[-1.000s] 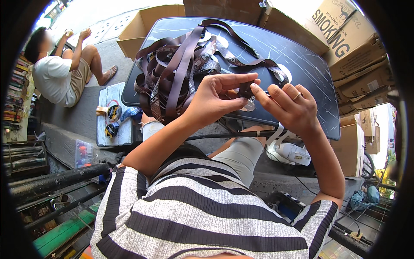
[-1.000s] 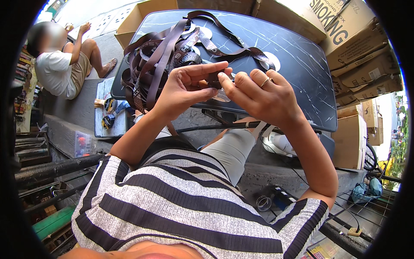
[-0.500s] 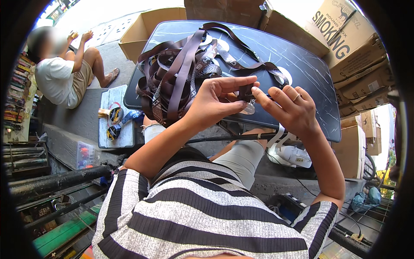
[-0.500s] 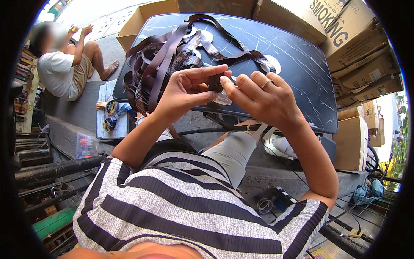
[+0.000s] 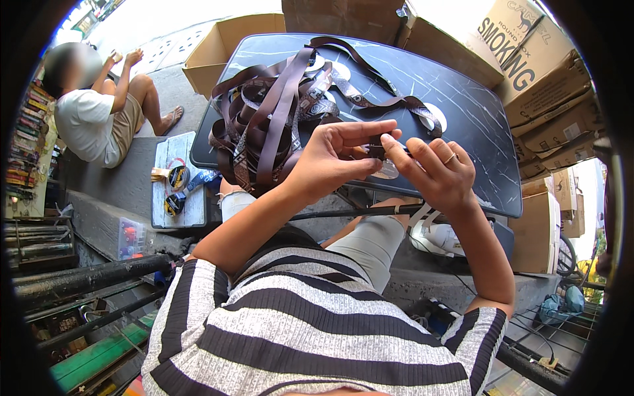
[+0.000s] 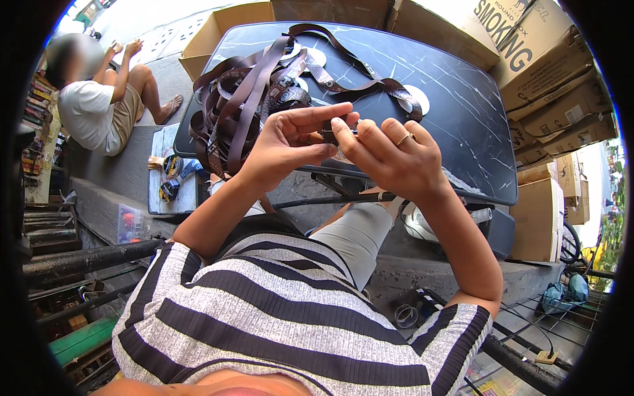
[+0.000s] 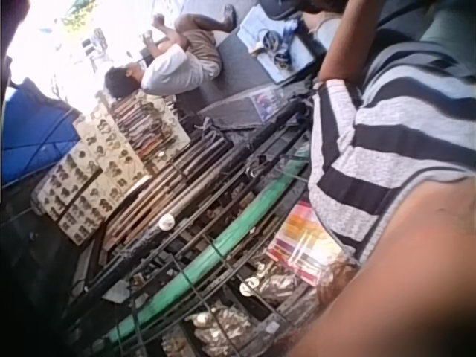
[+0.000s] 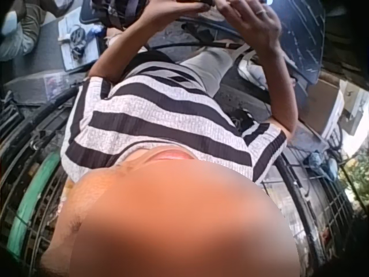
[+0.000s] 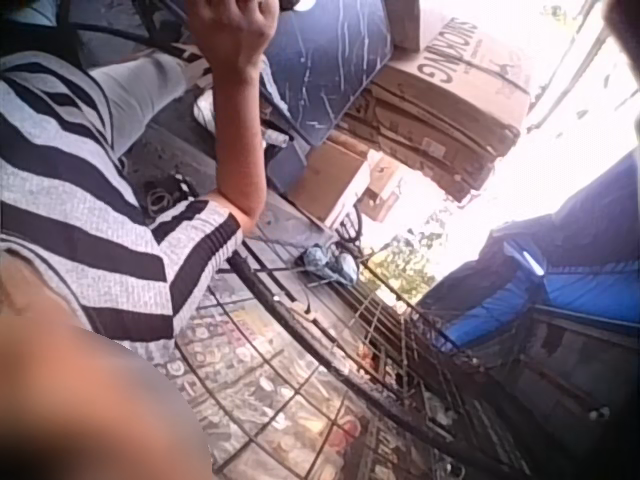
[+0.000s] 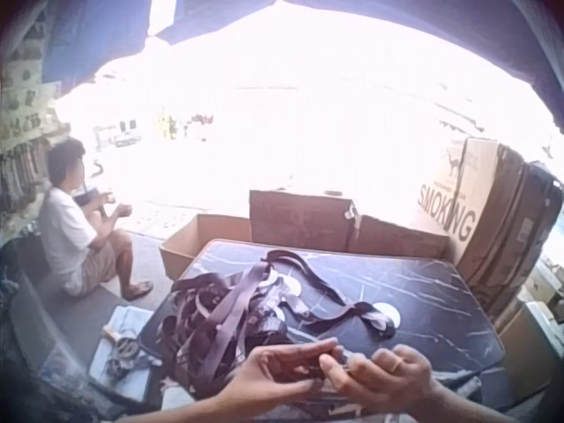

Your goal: The person assembles a medal by attaching a metal medallion to a ribbon using a small tool. They repeatedly fold the ribbon over the medallion and press it into place, then inspect the finished assembly.

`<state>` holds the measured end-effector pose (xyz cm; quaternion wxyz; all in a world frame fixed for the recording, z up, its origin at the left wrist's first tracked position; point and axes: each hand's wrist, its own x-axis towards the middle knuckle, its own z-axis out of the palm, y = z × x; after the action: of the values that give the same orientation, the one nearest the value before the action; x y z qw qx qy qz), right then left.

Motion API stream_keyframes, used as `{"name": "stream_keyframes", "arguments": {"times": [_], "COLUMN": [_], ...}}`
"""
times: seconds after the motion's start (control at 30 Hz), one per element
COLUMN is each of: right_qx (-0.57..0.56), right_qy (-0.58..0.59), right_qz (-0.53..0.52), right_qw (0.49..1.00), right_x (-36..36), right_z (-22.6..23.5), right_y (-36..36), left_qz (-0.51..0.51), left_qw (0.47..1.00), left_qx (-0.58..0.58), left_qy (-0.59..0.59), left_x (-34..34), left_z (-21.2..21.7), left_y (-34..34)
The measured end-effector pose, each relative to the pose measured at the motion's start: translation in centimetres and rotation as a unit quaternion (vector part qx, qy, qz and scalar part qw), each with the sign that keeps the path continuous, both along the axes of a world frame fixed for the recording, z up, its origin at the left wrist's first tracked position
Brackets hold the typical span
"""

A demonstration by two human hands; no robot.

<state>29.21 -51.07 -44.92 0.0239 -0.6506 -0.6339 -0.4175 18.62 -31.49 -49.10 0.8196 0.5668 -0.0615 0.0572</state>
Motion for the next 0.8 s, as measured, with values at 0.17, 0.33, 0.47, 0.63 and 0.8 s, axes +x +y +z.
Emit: {"name": "stream_keyframes", "arguments": {"times": [0.17, 0.33, 0.47, 0.63, 0.8], "right_qx": [0.058, 0.15, 0.15, 0.137, 0.077], "right_qy": [0.092, 0.524, 0.753, 0.709, 0.679], "right_qz": [-0.024, -0.035, -0.008, -0.041, -0.07], "right_qw": [0.994, 0.838, 0.641, 0.69, 0.726], "right_x": [1.0, 0.3, -2.0, -3.3, -2.9], "right_z": [0.0, -2.0, -3.3, -2.7, -1.4], "right_y": [-0.7, -0.8, -0.7, 0.0, -1.2], "left_qz": [0.027, 0.045, 0.051, 0.051, 0.047], "left_qw": [0.999, 0.997, 0.997, 0.996, 0.996], "left_qx": [0.012, 0.054, 0.049, 0.059, 0.06], "left_qy": [-0.015, -0.033, -0.042, -0.046, -0.046], "left_x": [0.1, 0.1, 0.1, -0.1, -0.3], "left_z": [0.2, -0.2, -0.8, -0.8, -0.6], "left_y": [0.6, 0.9, 0.8, 0.9, 0.5]}}
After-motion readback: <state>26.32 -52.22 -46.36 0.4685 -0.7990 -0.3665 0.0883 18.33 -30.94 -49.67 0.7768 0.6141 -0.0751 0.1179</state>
